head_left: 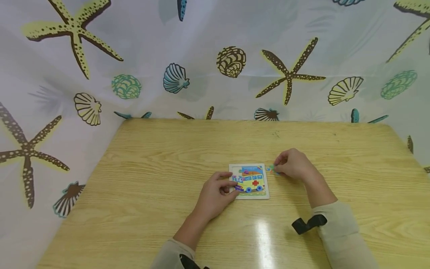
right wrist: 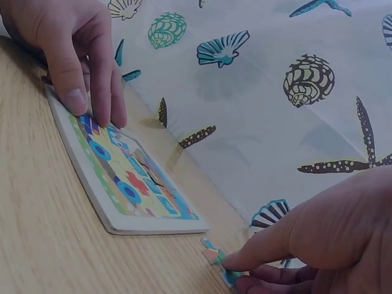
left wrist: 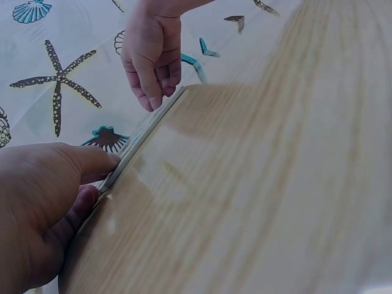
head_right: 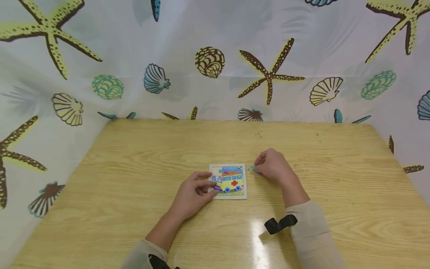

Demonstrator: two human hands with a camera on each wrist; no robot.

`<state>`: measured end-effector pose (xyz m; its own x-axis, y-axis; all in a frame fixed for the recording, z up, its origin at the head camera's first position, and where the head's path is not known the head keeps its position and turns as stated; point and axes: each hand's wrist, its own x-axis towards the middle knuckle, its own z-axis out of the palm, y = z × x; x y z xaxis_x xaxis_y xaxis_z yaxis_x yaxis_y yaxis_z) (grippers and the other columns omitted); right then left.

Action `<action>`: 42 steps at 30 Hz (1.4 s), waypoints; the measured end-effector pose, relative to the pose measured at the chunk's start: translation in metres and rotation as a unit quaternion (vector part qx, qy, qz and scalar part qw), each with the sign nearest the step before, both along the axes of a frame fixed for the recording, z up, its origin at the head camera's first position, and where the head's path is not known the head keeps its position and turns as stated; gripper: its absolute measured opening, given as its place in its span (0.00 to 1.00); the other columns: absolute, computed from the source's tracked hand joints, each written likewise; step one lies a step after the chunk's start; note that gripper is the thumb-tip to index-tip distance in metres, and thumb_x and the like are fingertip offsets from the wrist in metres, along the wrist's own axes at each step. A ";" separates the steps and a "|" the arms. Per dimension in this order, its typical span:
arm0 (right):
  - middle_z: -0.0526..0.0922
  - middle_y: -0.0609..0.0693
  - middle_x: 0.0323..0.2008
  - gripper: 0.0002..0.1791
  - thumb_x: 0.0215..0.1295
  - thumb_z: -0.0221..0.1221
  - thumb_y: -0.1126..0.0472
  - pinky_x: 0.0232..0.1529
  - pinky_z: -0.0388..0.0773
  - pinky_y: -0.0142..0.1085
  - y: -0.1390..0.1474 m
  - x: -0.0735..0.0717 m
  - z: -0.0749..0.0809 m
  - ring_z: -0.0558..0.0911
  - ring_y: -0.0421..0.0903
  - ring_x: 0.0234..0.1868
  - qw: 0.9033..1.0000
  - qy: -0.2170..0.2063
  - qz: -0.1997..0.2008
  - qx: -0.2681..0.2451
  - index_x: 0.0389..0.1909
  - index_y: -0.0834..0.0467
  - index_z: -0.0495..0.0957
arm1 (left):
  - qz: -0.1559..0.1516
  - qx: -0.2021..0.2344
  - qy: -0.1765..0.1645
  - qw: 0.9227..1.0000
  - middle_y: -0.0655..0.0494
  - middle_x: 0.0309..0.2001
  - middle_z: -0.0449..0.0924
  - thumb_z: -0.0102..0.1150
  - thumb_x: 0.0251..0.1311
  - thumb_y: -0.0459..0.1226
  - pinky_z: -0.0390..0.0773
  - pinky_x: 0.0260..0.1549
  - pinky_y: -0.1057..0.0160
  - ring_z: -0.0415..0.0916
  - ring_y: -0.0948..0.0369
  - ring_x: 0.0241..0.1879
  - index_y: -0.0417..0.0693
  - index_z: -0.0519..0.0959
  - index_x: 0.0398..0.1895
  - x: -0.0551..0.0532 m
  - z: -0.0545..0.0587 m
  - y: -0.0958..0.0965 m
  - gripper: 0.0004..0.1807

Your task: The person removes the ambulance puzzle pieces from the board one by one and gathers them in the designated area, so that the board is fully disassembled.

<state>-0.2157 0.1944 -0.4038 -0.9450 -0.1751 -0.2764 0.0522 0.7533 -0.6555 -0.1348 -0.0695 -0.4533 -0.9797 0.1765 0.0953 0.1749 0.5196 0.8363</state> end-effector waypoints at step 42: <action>0.82 0.49 0.29 0.05 0.67 0.64 0.61 0.35 0.74 0.34 -0.055 0.004 -0.002 0.76 0.43 0.29 0.985 0.067 0.148 0.065 0.34 0.59 0.84 | -0.013 -0.009 0.011 1.000 0.50 0.60 0.76 0.70 0.59 0.37 0.75 0.32 0.72 0.72 0.65 0.35 0.44 0.88 0.44 0.000 0.000 -0.005 0.11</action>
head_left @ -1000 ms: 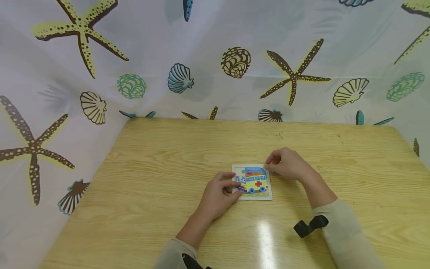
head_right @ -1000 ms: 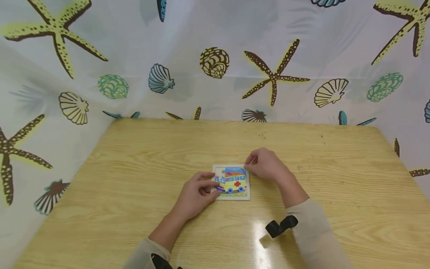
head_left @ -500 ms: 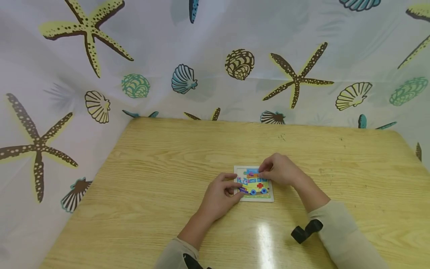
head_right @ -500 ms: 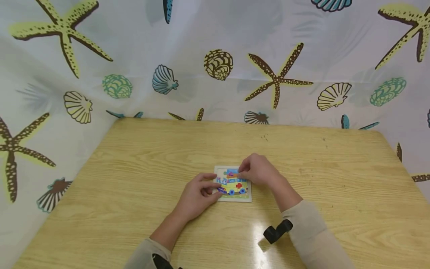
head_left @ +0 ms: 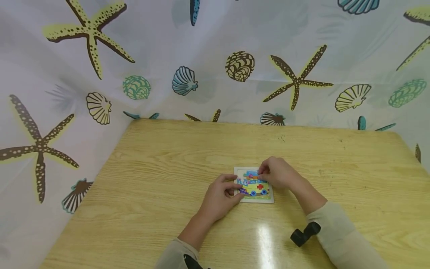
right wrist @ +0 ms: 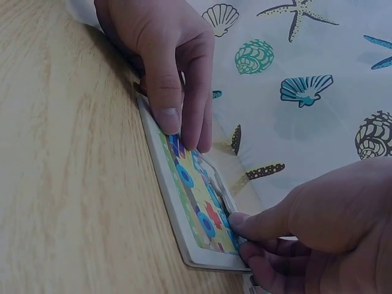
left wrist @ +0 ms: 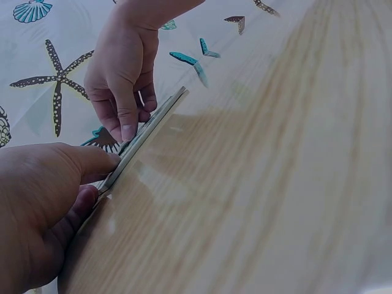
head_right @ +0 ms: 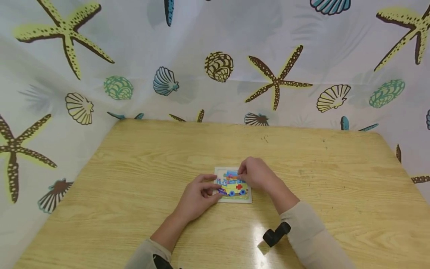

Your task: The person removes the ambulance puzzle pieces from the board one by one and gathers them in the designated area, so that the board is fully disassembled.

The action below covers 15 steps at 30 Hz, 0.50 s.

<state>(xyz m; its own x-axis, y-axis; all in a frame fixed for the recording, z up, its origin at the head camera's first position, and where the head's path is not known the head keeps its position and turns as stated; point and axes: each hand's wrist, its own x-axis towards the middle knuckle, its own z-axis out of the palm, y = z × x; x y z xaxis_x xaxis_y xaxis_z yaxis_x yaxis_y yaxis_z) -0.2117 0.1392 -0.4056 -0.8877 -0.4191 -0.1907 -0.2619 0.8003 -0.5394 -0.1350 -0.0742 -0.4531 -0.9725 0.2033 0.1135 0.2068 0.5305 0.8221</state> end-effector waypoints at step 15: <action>0.83 0.51 0.33 0.04 0.69 0.61 0.63 0.39 0.77 0.37 0.004 0.008 -0.002 0.78 0.44 0.34 0.999 0.010 -0.015 -0.027 0.38 0.60 0.83 | 0.005 -0.010 0.000 1.000 0.51 0.60 0.76 0.70 0.59 0.38 0.75 0.33 0.72 0.73 0.65 0.35 0.45 0.88 0.44 0.001 0.001 0.000 0.11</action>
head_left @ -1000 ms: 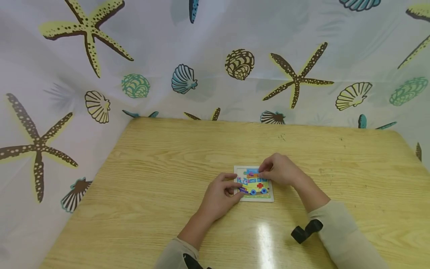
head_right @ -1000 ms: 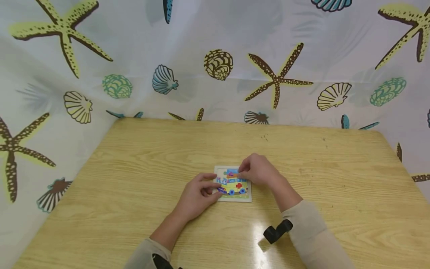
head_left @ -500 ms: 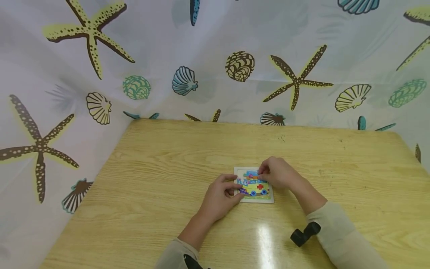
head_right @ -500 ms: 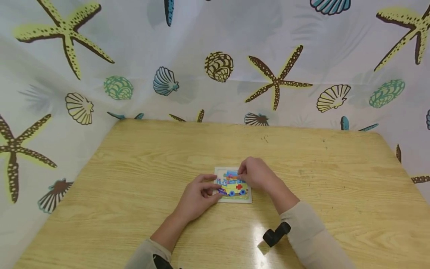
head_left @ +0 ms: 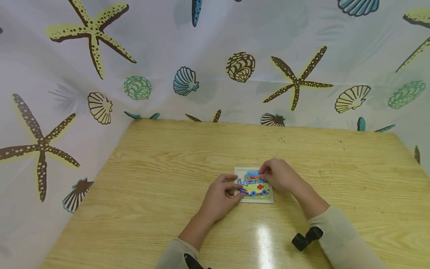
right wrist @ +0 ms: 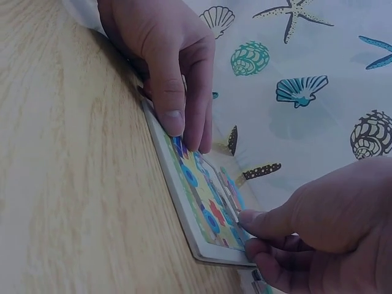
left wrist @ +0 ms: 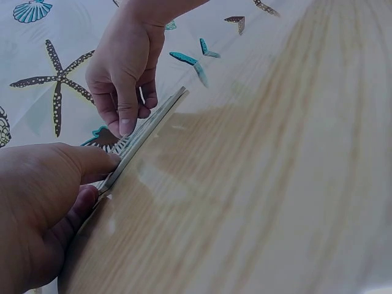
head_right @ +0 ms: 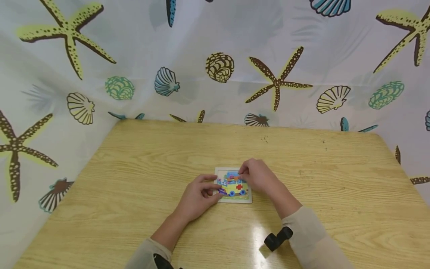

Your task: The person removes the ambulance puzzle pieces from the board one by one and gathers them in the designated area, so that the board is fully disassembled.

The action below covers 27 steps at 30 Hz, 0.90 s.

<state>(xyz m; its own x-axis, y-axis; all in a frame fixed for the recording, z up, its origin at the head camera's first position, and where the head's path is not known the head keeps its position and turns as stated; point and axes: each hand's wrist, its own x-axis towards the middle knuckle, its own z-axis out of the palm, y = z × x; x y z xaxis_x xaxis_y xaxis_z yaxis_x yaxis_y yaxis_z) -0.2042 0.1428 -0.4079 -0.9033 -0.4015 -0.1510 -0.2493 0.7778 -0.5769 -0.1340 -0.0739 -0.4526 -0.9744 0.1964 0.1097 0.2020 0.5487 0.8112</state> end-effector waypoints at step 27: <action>0.83 0.54 0.36 0.08 0.70 0.60 0.61 0.36 0.75 0.38 0.056 0.005 0.011 0.78 0.45 0.33 0.999 -0.004 -0.049 -0.014 0.41 0.62 0.83 | 0.005 0.013 -0.009 1.000 0.50 0.60 0.76 0.71 0.58 0.37 0.75 0.32 0.72 0.73 0.65 0.35 0.44 0.88 0.44 0.000 -0.001 0.002 0.11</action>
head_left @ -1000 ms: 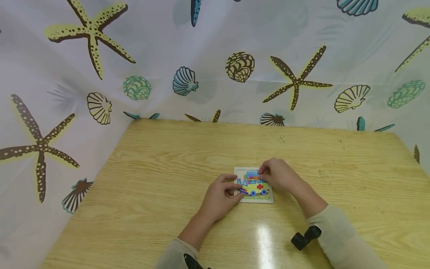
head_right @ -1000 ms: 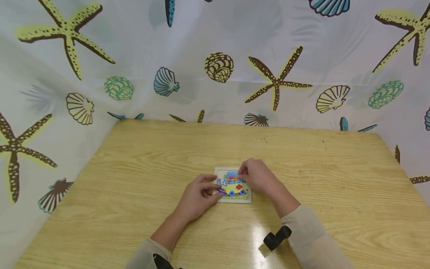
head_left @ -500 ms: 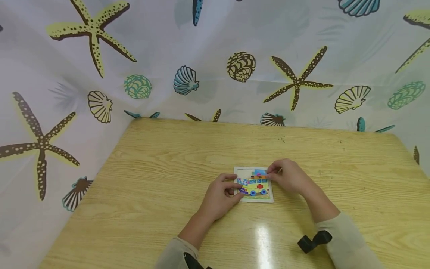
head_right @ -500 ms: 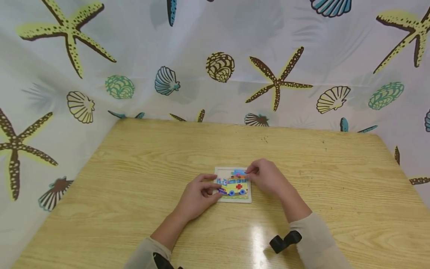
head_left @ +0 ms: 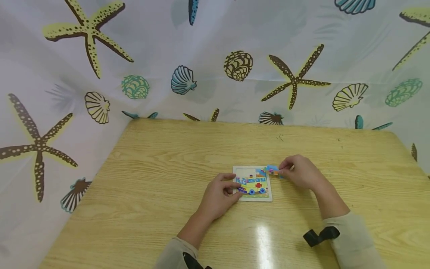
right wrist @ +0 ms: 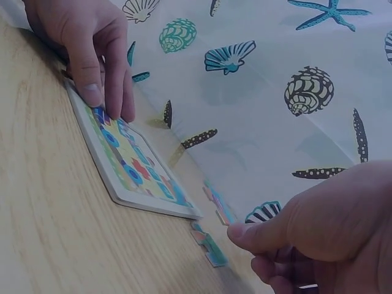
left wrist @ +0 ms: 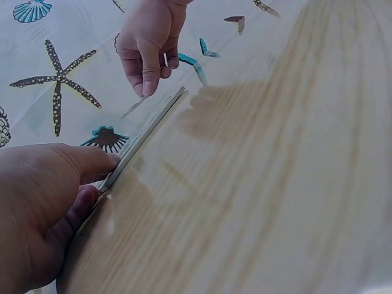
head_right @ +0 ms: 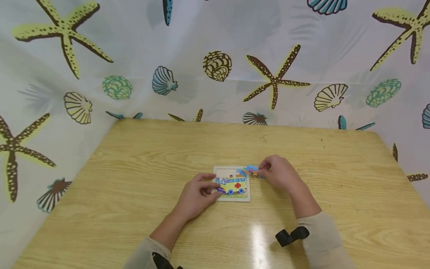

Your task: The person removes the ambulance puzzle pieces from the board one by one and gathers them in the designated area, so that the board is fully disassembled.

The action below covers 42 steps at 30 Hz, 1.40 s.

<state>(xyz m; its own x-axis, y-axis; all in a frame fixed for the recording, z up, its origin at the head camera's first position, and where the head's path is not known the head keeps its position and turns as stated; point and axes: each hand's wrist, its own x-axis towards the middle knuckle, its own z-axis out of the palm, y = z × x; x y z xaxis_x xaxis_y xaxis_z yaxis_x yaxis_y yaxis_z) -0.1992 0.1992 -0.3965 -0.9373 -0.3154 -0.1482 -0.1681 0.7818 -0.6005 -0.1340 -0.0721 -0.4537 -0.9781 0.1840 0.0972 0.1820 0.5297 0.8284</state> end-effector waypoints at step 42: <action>0.83 0.53 0.32 0.06 0.66 0.64 0.64 0.36 0.74 0.38 0.052 -0.009 0.000 0.76 0.46 0.33 0.998 -0.026 0.016 0.052 0.37 0.64 0.83 | 0.009 0.012 -0.009 1.000 0.51 0.59 0.77 0.72 0.57 0.36 0.74 0.31 0.72 0.72 0.64 0.34 0.43 0.88 0.43 0.000 0.001 0.000 0.11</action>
